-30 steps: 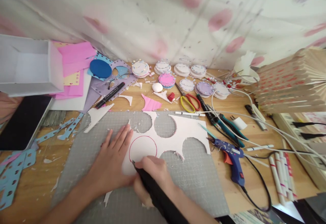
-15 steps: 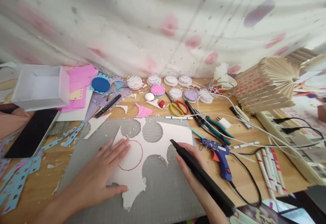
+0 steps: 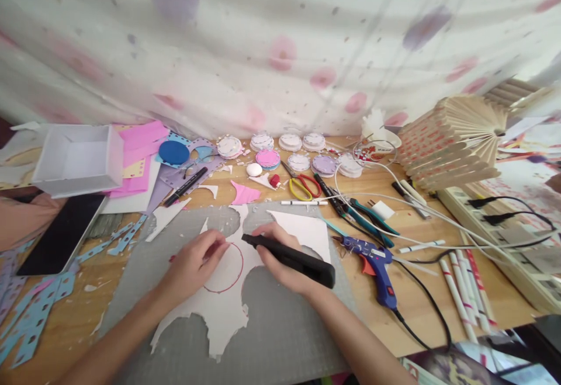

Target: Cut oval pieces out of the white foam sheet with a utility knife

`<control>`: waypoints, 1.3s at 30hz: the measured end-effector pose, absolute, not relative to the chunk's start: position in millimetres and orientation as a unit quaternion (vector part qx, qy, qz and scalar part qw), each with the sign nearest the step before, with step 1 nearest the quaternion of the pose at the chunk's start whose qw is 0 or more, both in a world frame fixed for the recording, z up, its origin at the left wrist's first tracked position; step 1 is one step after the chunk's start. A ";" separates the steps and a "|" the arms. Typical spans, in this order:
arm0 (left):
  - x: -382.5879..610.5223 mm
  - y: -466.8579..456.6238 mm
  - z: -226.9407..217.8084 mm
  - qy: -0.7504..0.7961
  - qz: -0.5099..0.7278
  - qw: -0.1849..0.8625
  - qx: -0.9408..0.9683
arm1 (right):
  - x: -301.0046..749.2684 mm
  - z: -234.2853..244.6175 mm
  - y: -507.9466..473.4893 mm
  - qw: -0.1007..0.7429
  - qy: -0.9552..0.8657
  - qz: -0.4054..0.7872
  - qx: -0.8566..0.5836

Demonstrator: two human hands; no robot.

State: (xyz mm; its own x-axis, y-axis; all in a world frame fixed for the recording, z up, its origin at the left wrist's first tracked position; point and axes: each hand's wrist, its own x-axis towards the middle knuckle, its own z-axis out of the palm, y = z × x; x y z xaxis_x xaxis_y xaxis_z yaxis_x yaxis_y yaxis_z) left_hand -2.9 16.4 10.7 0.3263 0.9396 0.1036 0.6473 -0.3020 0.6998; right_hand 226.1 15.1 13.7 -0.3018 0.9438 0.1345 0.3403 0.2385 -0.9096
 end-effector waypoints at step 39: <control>-13.4 20.9 -11.1 0.406 0.339 0.503 0.684 | 199.9 -8.7 37.5 0.374 -0.811 0.285 -0.347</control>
